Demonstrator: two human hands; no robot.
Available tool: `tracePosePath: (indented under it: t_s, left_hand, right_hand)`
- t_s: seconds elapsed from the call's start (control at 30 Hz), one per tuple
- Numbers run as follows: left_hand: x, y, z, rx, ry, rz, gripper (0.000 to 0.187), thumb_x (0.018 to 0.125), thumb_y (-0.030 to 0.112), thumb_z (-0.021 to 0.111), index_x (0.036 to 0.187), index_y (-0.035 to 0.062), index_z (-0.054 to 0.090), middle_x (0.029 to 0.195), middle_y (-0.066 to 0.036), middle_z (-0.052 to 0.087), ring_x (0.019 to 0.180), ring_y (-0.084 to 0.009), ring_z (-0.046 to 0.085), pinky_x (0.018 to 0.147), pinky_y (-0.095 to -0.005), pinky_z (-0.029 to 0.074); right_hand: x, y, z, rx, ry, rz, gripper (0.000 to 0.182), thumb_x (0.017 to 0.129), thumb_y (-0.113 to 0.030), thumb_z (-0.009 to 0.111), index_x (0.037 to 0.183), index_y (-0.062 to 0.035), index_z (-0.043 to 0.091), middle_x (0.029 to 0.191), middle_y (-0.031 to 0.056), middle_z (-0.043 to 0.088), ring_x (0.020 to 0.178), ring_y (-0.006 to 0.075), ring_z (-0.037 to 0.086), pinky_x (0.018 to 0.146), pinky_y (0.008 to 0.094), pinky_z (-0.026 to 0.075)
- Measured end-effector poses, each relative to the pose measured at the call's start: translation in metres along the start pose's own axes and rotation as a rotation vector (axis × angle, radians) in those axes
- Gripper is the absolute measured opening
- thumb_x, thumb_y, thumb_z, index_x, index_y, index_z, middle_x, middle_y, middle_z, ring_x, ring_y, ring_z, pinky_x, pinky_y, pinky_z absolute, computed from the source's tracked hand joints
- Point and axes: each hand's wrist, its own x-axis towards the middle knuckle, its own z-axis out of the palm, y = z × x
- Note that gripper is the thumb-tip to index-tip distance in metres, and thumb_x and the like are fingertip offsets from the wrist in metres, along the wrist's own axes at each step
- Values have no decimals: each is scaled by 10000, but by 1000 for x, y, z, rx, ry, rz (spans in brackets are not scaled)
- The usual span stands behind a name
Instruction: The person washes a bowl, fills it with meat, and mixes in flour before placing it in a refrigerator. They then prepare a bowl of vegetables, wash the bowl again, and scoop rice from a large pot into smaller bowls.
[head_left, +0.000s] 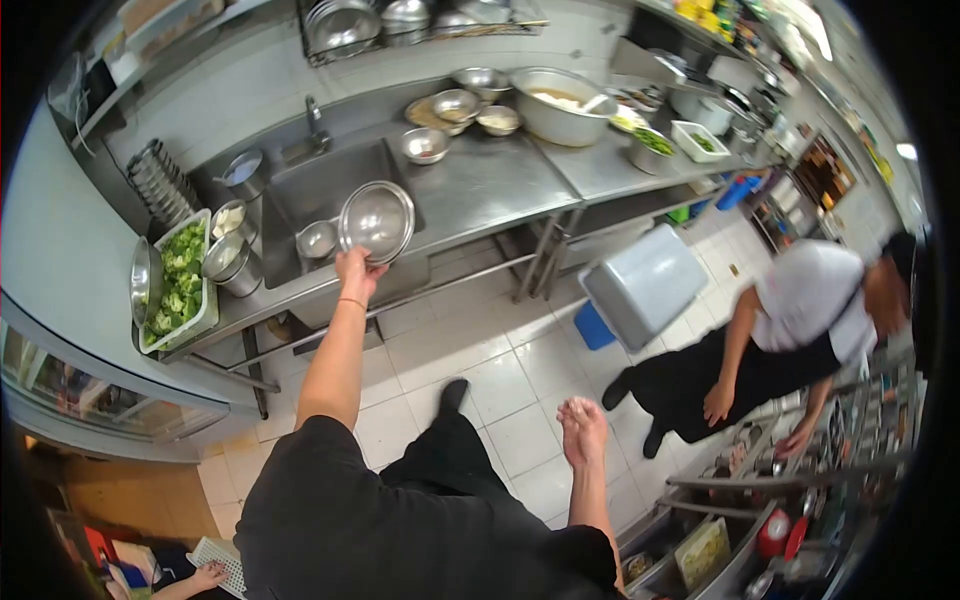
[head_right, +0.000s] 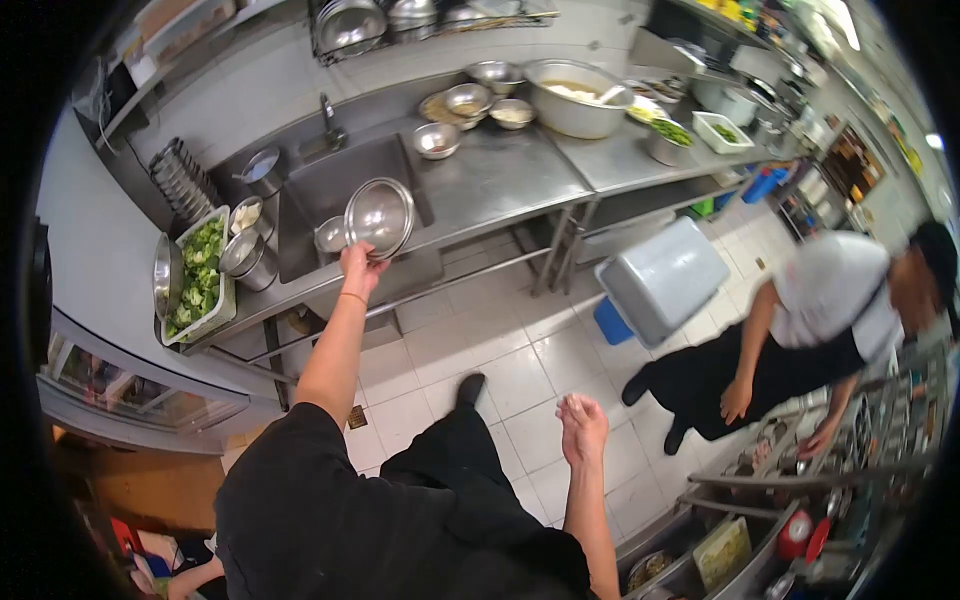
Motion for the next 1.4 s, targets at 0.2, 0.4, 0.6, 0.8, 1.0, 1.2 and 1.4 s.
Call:
tracePosePath:
  t_s: [0.2, 0.4, 0.6, 0.8, 1.0, 1.2, 1.4]
  left_hand:
    - [146, 19, -12, 195, 42, 120, 250, 773, -5, 545, 997, 24, 437, 963, -159, 570, 672, -291, 640, 451, -419, 569]
    - [250, -14, -93, 978, 324, 36, 110, 769, -24, 533, 874, -25, 499, 871, -227, 627, 670, -361, 677, 406, -444, 569]
    - [267, -8, -144, 1226, 441, 147, 123, 696, -61, 492, 793, -4, 541, 779, -249, 625, 791, -445, 632, 658, -506, 507]
    - [270, 28, -164, 1236, 551, 62, 160, 706, -25, 558, 866, -19, 555, 948, -251, 627, 920, -480, 583, 786, -525, 469]
    - [266, 69, -149, 1366, 602, 236, 218, 738, -51, 561, 950, -9, 588, 1160, -230, 593, 1006, -456, 576, 865, -500, 474]
    - [304, 87, -141, 1539, 601, 567, 187, 752, 6, 577, 936, 29, 606, 1260, -137, 573, 1020, -403, 611, 818, -462, 529]
    - [384, 90, -144, 1937, 420, 681, 103, 802, 30, 542, 880, 82, 586, 1356, -79, 505, 1098, -417, 586, 741, -483, 569]
  right_hand:
    - [226, 85, 261, -466, -287, -169, 148, 933, -127, 611, 948, 17, 641, 814, 67, 629, 749, 142, 592, 665, 283, 480]
    - [477, 285, 560, -1007, -706, -231, 243, 909, -239, 605, 1001, -17, 647, 679, 11, 566, 609, 108, 509, 543, 291, 402]
    - [561, 393, 756, -325, -763, 140, 224, 948, -271, 531, 934, -68, 626, 655, 22, 541, 522, 113, 453, 483, 275, 389]
    - [471, 463, 532, -260, -396, 705, 144, 929, -87, 547, 894, 48, 579, 697, 121, 573, 562, 214, 557, 499, 320, 465]
    - [508, 552, 507, 59, -53, 866, 175, 947, -121, 555, 886, 38, 592, 735, 91, 571, 647, 232, 569, 562, 342, 481]
    - [489, 480, 594, -522, -20, 661, 96, 892, -161, 634, 838, -91, 599, 734, -4, 571, 572, 158, 528, 499, 342, 454]
    - [471, 444, 578, -573, -347, 677, 57, 858, -45, 645, 896, -31, 604, 831, 71, 637, 681, 204, 633, 615, 407, 558]
